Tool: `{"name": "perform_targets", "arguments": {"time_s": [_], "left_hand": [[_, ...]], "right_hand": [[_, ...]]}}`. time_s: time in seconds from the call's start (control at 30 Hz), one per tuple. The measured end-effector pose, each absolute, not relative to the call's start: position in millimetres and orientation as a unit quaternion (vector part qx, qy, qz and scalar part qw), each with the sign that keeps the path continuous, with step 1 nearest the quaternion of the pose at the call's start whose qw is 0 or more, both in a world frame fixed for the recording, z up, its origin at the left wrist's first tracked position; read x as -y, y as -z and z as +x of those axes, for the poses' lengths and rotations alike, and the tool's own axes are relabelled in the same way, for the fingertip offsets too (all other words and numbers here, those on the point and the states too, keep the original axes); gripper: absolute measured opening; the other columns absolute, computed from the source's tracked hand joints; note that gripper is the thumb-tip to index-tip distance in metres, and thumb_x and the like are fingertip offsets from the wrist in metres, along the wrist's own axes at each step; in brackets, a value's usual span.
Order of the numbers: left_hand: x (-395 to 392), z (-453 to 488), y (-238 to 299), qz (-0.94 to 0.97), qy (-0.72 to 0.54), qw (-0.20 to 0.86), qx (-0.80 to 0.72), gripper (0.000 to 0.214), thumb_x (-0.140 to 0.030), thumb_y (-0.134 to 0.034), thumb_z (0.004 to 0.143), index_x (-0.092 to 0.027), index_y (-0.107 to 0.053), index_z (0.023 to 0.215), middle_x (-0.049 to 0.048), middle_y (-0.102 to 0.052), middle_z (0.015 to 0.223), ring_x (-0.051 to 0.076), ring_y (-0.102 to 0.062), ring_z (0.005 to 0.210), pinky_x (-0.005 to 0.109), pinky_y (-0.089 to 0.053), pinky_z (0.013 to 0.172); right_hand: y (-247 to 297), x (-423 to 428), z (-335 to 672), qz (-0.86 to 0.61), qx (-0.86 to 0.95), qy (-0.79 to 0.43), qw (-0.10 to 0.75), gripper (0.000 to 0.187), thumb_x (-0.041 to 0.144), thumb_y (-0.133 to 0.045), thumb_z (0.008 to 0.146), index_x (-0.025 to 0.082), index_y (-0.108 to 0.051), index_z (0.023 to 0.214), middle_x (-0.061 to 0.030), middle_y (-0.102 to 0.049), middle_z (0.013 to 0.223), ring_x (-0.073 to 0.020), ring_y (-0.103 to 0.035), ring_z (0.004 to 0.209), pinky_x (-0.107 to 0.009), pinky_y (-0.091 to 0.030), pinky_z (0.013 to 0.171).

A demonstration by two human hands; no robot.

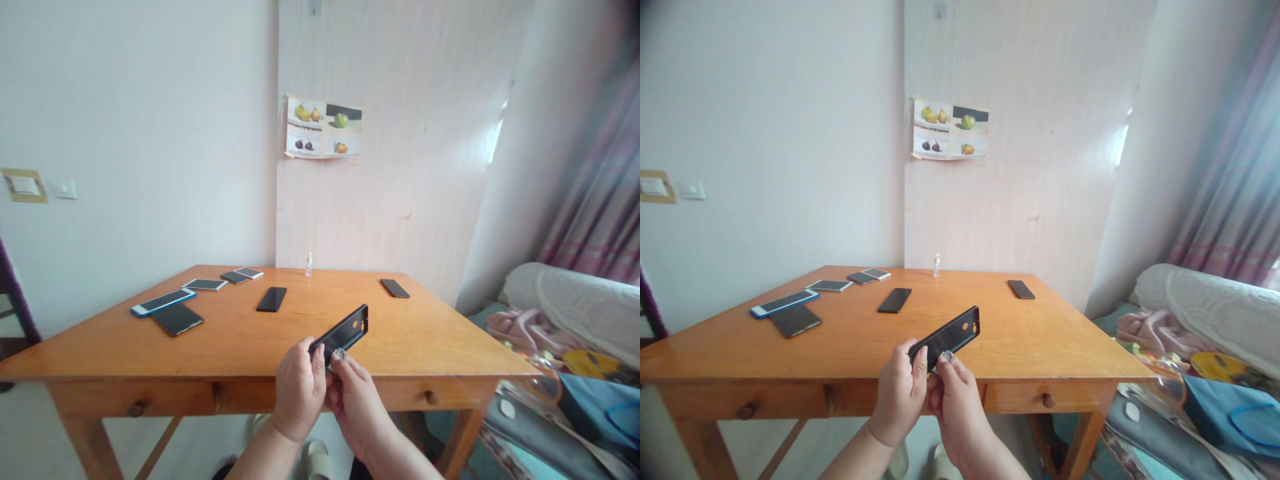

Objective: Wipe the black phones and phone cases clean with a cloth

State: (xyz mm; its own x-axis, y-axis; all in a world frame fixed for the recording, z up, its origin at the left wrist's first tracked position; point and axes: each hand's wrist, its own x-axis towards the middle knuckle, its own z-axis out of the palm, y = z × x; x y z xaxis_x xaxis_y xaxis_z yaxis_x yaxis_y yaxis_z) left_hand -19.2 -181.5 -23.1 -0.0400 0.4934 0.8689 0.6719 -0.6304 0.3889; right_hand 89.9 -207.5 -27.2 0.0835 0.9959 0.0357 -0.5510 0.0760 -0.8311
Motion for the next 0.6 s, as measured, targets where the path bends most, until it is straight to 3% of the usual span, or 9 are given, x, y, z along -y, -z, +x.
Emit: {"name": "perform_targets", "arguments": {"time_s": [0.23, 0.43, 0.6], "left_hand": [[184, -23, 18, -0.687, 0.590, 0.150, 0.397, 0.019, -0.029, -0.045, 0.099, -0.015, -0.052, 0.109, 0.0085, -0.068, 0.084, 0.022, -0.069, 0.074, 0.032, -0.054, 0.066], [183, -21, 20, -0.697, 0.575, 0.143, 0.404, 0.017, -0.031, -0.045, 0.099, -0.017, -0.054, 0.105, 0.0066, -0.067, 0.080, 0.021, -0.068, 0.072, 0.031, -0.053, 0.064], [183, -26, 22, -0.697, 0.580, 0.140, 0.399, 0.018, -0.029, -0.045, 0.099, -0.017, -0.053, 0.108, 0.0084, -0.068, 0.084, 0.022, -0.069, 0.075, 0.032, -0.054, 0.068]], "right_hand": [[0, 181, 128, -0.359, 0.273, -0.506, 0.735, 0.039, 0.045, -0.079, 0.068, 0.019, -0.050, 0.072, 0.0061, -0.051, 0.056, -0.0037, -0.035, 0.042, -0.018, -0.022, 0.040], [29, 208, 82, -0.334, 0.332, -0.585, 0.660, 0.039, 0.052, -0.070, 0.079, 0.019, -0.049, 0.072, 0.0090, -0.041, 0.050, -0.0035, -0.029, 0.041, -0.018, -0.020, 0.040], [12, 189, 114, -0.365, 0.295, -0.536, 0.701, 0.041, 0.049, -0.077, 0.070, 0.019, -0.049, 0.072, 0.0065, -0.049, 0.056, -0.0031, -0.032, 0.040, -0.019, -0.019, 0.038]]}}
